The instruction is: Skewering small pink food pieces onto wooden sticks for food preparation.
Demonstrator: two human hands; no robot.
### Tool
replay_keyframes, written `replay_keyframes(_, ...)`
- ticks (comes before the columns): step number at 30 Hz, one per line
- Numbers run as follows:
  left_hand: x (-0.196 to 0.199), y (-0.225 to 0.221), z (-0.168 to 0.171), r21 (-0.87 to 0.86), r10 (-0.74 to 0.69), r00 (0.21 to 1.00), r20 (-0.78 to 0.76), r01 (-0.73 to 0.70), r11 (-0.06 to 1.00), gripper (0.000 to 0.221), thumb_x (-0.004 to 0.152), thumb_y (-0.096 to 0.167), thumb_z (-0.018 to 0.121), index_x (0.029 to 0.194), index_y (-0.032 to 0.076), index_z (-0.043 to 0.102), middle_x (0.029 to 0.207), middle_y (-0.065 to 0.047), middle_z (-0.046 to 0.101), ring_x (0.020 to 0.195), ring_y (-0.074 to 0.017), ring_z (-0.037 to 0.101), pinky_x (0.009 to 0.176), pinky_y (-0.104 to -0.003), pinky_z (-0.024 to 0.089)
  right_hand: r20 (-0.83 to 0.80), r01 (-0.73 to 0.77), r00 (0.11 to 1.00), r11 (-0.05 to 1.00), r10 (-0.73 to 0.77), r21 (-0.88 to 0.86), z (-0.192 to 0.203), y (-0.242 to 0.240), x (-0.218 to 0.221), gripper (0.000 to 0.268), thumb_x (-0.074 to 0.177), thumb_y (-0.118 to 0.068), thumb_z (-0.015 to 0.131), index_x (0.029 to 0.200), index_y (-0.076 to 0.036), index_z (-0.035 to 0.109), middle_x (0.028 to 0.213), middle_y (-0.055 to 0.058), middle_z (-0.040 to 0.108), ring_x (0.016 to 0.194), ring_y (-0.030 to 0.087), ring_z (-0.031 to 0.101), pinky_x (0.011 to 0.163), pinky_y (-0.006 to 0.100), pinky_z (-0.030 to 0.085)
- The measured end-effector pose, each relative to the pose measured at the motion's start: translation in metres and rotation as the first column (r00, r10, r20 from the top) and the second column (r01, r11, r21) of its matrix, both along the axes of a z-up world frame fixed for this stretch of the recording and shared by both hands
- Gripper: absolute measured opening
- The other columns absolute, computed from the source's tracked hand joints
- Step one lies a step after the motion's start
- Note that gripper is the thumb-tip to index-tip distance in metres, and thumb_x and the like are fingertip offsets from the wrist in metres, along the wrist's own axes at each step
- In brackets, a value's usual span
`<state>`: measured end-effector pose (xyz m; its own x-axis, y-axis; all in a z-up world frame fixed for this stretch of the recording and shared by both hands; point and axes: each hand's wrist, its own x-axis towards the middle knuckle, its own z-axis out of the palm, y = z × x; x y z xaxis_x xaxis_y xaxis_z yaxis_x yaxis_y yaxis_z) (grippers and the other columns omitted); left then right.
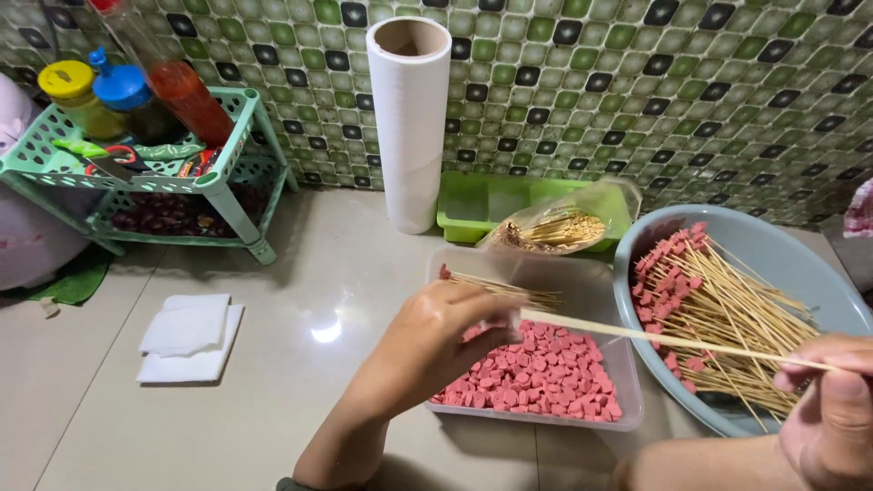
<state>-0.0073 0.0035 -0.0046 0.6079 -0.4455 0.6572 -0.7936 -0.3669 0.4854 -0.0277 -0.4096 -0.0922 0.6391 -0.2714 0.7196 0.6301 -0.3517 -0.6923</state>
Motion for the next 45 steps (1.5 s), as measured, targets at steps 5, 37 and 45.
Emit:
replay_keyframes(5,0.000,0.000,0.005,0.002,0.026,1.000,0.008,-0.026,1.000,0.010,0.098,0.016,0.069,0.100,0.007,0.072,0.082,-0.005,0.069,0.070,-0.0236,0.064,0.070,-0.036,0.048,0.036,-0.013,0.999,0.999,0.015,-0.051,0.033,0.045,0.000,0.014,0.115,-0.011,0.049,0.110,0.002,0.048,0.103,0.024,0.057,0.090,0.029,0.059,0.085,0.032,0.046)
replay_keyframes(37,0.033,-0.110,-0.125,0.898,0.278,0.888,-0.365,0.257,0.357,0.062,0.090,-0.015,0.046,0.146,0.011,0.054,0.170,-0.020,0.016,0.060,-0.0152,0.076,0.029,-0.021,0.043,-0.296,-0.168,0.951,0.651,-0.091,-0.740,0.054,0.058,0.003,0.055,0.085,0.008,0.060,0.130,-0.021,0.073,0.092,0.000,0.071,0.067,0.014,0.059,0.062,0.027,0.045)
replay_keyframes(45,0.034,-0.131,-0.185,0.866,0.165,0.903,-0.397,0.310,0.392,0.025,0.094,0.004,0.059,0.108,0.010,0.079,0.106,-0.005,0.075,0.097,-0.0303,0.074,0.058,-0.048,0.065,-0.307,-0.164,0.944,0.633,-0.122,-0.756,0.054,0.056,0.004,0.057,0.086,0.003,0.062,0.132,-0.027,0.072,0.099,-0.002,0.072,0.070,0.016,0.060,0.064,0.026,0.047)
